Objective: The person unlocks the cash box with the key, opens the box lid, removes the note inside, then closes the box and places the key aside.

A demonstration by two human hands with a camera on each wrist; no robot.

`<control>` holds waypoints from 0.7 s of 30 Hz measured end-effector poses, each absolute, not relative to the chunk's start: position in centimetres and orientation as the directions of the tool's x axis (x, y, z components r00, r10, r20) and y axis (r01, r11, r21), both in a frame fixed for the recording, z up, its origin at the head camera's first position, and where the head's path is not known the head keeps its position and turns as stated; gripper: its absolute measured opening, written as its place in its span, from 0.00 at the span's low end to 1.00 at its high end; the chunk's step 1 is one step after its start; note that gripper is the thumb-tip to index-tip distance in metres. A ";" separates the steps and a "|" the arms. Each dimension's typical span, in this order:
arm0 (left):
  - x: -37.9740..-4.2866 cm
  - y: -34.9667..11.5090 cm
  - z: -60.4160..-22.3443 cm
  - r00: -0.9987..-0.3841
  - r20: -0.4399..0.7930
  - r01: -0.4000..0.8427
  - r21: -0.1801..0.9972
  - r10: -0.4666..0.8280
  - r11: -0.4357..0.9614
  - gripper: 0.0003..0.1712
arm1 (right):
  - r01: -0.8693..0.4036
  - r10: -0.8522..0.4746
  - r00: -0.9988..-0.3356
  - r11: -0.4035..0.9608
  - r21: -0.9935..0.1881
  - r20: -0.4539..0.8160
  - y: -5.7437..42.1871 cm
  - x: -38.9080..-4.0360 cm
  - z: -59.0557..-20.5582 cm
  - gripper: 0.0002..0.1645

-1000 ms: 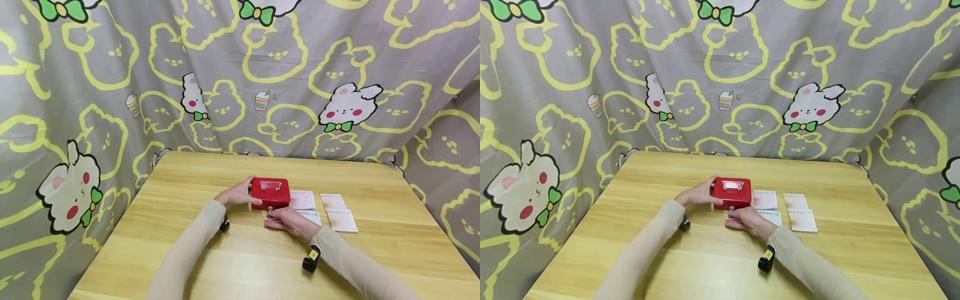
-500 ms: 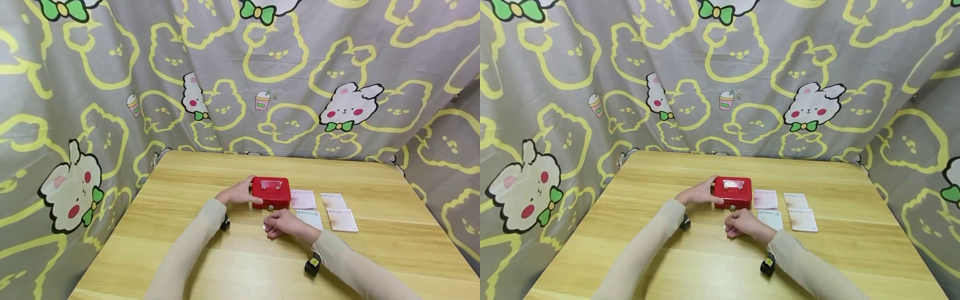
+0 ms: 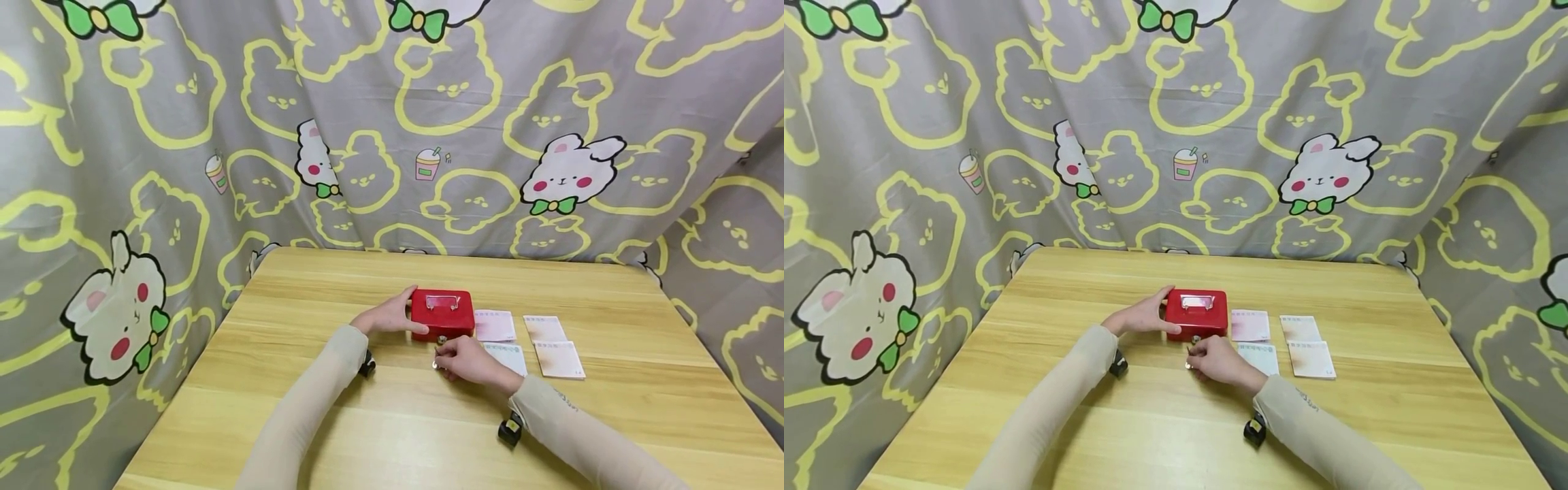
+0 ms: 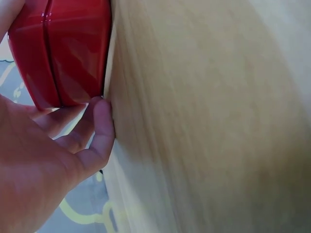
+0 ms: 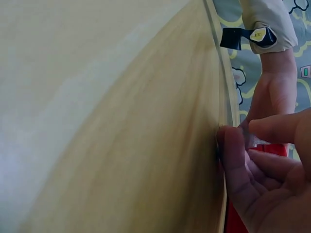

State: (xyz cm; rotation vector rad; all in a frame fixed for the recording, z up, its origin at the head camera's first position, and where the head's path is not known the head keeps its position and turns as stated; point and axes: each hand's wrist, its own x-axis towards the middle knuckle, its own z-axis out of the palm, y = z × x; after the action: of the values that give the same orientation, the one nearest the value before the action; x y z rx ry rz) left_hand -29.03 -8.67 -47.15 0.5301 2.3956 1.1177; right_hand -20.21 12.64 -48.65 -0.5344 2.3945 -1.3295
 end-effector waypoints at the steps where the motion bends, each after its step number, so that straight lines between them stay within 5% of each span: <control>1: -29.0 -8.7 -47.2 -0.830 -0.232 0.150 0.783 0.507 0.604 0.65 | -0.174 -0.492 -0.864 0.488 -0.855 -0.105 12.7 -20.2 -48.7 0.09; 13: -28.8 -8.9 -47.7 -0.838 -0.209 0.151 0.799 0.505 0.582 0.66 | -0.136 -0.465 -0.880 0.449 -0.883 -0.101 14.6 -20.0 -48.2 0.15; 21: -28.2 -10.2 -47.9 -0.855 -0.188 0.145 0.807 0.483 0.572 0.65 | -0.219 -0.432 -0.901 0.510 -0.832 -0.027 17.6 -20.2 -47.3 0.13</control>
State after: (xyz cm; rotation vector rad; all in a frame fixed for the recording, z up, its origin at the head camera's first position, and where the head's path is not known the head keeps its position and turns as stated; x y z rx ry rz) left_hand -28.18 -10.17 -47.94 0.5084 2.4178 1.1894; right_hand -20.23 17.61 -47.27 -0.5540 2.5215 -1.3404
